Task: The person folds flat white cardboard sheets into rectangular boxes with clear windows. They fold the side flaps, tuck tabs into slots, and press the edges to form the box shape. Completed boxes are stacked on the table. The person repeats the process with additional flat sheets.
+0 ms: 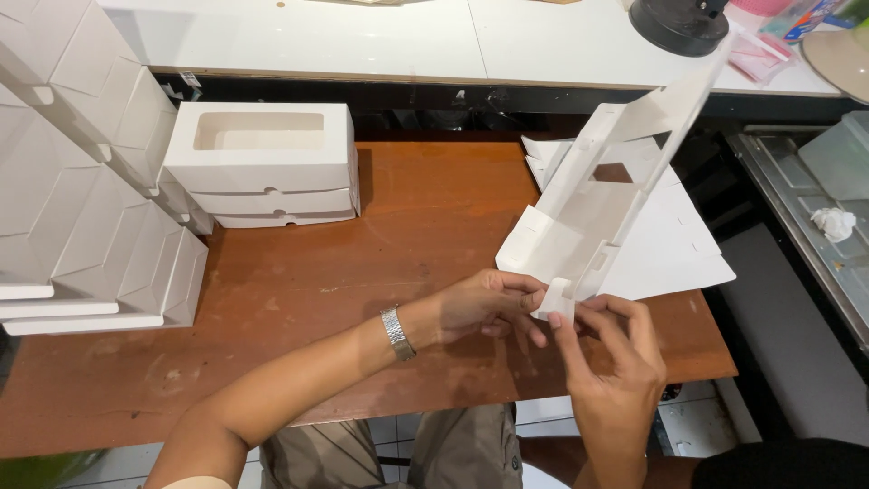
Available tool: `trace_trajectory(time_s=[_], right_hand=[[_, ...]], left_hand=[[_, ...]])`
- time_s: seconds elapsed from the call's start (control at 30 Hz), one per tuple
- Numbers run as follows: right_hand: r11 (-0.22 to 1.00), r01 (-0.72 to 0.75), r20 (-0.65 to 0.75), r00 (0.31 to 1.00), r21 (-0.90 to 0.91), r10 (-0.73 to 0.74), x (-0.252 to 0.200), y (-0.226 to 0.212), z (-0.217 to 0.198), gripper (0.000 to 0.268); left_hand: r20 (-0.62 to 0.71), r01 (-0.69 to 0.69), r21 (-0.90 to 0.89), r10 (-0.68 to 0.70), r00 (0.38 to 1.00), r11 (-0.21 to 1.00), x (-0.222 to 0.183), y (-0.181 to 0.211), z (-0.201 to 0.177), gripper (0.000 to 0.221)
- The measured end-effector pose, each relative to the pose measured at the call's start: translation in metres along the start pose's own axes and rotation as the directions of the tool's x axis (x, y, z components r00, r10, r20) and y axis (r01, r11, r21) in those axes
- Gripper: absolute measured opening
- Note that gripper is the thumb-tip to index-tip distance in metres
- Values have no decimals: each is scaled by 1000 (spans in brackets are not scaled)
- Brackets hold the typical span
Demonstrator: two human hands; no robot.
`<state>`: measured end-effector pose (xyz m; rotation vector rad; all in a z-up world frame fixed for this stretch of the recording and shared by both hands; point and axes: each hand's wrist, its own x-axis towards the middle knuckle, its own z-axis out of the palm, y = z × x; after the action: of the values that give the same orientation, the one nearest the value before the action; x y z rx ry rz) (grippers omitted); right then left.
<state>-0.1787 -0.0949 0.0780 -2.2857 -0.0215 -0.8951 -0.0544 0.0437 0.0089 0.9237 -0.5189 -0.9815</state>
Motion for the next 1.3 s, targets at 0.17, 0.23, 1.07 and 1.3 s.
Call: trace_trajectory(time_s=[0.17,0.23,1.07,1.3], right_hand=[[1000,-12,-11,1000,17,12,-2,-3,-2,11],[999,33,-27,999,-31,-34,-4,1,2,17],[999,19,-94,995,48,-15,-10,-9,-1,5],[992,125,-131,984,10,-122,-11,-10,0,10]], left_hand=[[40,25,-58,-22,999,998,3,-6,-6,31],[57,23,-56,-20,998,998,4,-8,-6,36],[-58,-90,44,92,994,995,-6,-3,22,25],[-11,-38,-52,37,999,998,-3,-11,19,32]])
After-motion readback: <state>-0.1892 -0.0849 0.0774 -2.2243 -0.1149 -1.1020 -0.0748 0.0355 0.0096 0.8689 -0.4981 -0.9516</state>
